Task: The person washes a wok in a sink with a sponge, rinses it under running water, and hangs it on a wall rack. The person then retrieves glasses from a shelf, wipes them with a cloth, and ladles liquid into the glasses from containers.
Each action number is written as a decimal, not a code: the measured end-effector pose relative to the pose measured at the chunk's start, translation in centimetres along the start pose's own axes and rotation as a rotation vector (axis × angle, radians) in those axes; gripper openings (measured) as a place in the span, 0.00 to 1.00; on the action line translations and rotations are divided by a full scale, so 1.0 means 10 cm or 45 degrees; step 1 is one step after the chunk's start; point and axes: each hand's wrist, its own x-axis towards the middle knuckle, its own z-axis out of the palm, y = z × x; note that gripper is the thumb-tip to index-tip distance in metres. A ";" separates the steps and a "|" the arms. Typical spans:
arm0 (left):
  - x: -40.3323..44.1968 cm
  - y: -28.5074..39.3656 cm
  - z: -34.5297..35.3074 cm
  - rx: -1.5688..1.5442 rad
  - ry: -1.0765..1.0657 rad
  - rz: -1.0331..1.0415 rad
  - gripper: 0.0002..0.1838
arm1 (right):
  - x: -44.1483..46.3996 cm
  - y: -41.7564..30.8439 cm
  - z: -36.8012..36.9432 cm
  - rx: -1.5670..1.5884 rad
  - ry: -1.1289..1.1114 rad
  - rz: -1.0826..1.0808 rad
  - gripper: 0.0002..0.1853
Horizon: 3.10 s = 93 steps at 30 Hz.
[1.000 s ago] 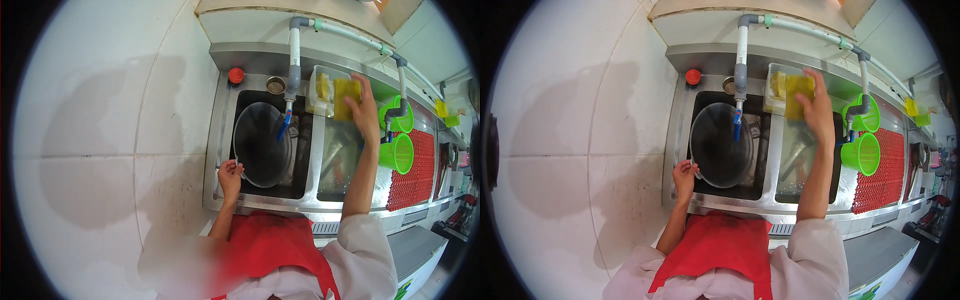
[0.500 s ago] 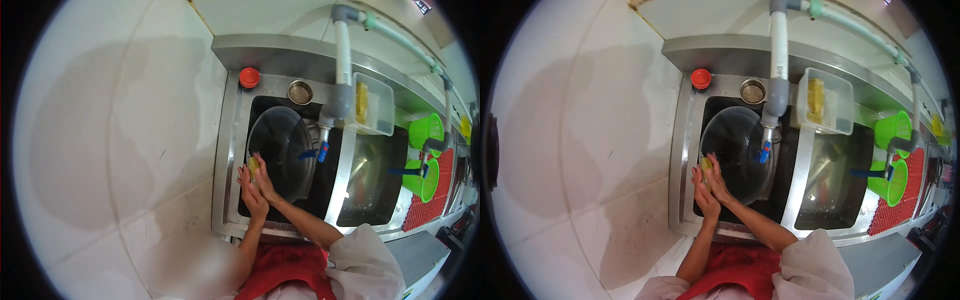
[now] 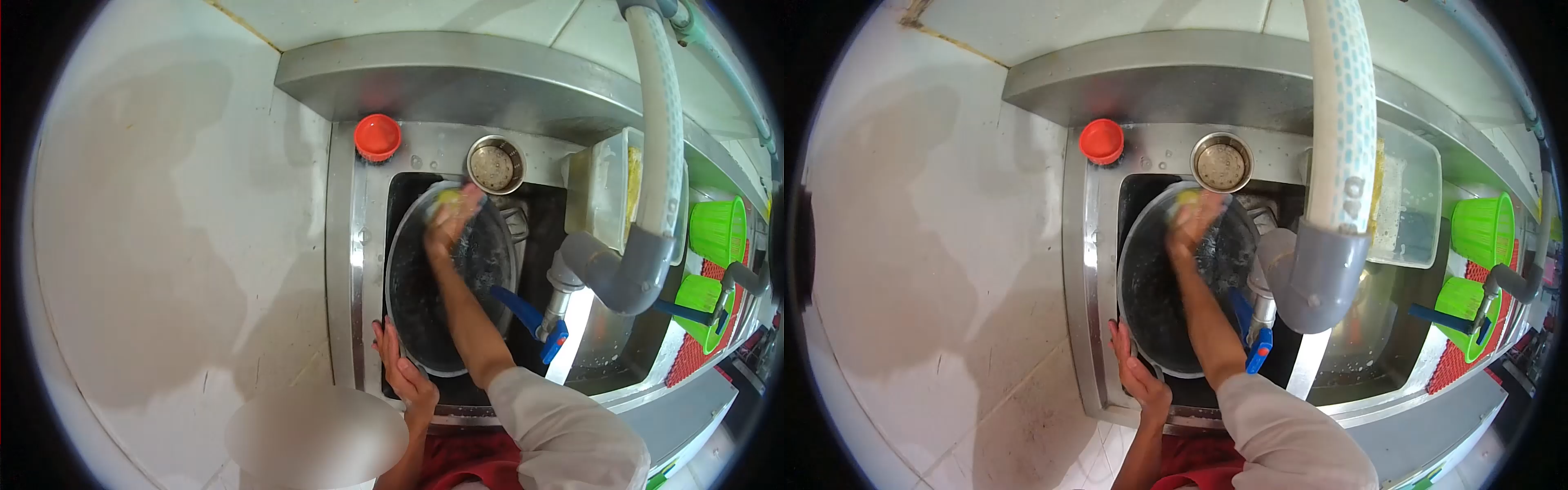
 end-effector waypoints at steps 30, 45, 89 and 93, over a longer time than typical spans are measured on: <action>-0.05 -0.01 0.10 0.034 0.089 0.029 0.25 | -0.72 -0.19 -0.80 -0.041 -0.932 0.030 0.31; -0.07 -0.07 0.13 0.031 0.104 0.050 0.26 | -1.36 -0.09 -1.79 0.095 -1.267 0.232 0.29; -0.07 -0.11 0.07 0.042 0.032 0.163 0.27 | -1.17 0.56 -1.82 -0.999 -0.673 0.704 0.12; -0.08 -0.18 0.05 0.009 0.056 0.160 0.27 | -1.13 -0.83 -1.90 -1.133 -1.479 0.510 0.13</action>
